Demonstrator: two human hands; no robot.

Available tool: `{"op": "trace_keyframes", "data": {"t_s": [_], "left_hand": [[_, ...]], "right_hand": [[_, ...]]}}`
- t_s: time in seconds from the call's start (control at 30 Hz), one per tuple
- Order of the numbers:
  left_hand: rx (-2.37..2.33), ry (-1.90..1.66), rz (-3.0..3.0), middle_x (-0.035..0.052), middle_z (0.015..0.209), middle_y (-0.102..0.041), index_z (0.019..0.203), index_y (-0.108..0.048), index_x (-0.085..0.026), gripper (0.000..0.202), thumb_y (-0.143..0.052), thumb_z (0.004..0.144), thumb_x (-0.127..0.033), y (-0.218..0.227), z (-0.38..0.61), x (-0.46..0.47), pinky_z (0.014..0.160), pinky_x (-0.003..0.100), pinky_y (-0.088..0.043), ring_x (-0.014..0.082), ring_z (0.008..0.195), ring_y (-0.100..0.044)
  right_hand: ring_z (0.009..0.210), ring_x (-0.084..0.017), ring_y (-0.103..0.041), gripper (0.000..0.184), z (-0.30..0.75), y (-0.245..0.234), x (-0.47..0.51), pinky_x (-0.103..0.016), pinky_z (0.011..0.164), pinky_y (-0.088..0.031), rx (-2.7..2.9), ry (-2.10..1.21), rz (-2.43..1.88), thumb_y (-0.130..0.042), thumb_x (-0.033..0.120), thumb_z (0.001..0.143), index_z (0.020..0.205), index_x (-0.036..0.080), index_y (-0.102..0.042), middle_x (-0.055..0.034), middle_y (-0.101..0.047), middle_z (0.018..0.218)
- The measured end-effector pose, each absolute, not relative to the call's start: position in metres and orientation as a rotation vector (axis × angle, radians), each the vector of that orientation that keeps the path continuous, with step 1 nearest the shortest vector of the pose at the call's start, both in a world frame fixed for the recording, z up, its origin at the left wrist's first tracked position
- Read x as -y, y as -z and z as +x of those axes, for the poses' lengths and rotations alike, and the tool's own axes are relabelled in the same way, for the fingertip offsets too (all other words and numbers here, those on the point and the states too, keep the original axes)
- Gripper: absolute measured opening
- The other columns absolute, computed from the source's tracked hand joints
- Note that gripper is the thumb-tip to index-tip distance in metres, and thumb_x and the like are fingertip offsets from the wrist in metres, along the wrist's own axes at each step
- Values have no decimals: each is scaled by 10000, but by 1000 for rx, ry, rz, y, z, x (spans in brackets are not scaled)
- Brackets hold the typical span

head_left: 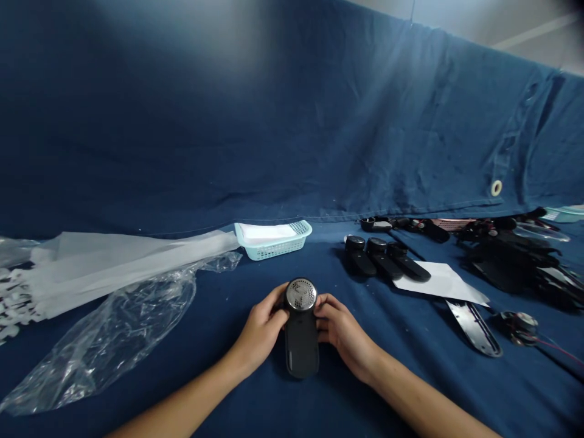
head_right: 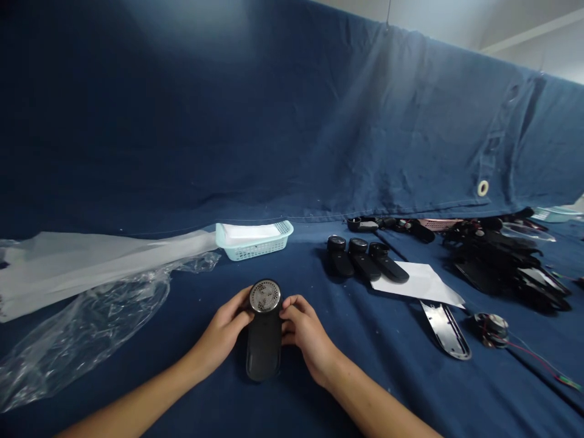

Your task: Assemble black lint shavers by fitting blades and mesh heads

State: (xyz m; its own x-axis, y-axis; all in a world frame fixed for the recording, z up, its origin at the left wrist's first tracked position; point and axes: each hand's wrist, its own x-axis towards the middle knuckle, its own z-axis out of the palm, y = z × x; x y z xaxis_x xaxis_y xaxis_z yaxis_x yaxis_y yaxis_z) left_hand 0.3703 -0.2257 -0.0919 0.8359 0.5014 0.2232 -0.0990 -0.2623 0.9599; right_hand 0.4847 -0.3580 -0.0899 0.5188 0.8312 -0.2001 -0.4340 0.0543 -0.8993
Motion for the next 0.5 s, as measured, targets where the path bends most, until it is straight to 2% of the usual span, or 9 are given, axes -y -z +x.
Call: {"op": "trace_keyframes", "data": {"t_s": [0.13, 0.23, 0.4, 0.5], "left_hand": [[-287, -585, 1879, 56, 1319, -603, 1350, -482, -216, 495, -519, 857, -181, 93, 366, 228, 993, 356, -457, 239, 1160, -586], [-284, -604, 2018, 64, 1302, -612, 1347, -465, -234, 492, -524, 862, -179, 92, 365, 229, 961, 365, -483, 234, 1125, -608], [-290, -617, 2070, 83, 1292, -615, 1341, -460, -217, 482, -516, 863, -185, 90, 365, 230, 971, 397, -490, 248, 1152, -597], [-300, -632, 2137, 86, 1362, -562, 1395, -400, -224, 521, -498, 883, -211, 91, 363, 231, 1039, 426, -441, 251, 1230, -542]], "right_hand": [[606, -122, -499, 197, 483, 92, 358, -274, 636, -456, 433, -979, -1170, -618, 192, 722, 896, 218, -528, 54, -504, 672], [645, -132, -522, 236, 483, 90, 358, -283, 661, -459, 437, -971, -1178, -642, 175, 706, 922, 212, -553, 42, -535, 713], [754, -175, -577, 253, 481, 86, 358, -289, 670, -452, 428, -976, -1194, -656, 192, 706, 948, 193, -582, -17, -627, 854], [778, -170, -579, 252, 477, 84, 359, -278, 682, -441, 418, -968, -1196, -660, 213, 728, 969, 190, -591, -31, -648, 922]]}}
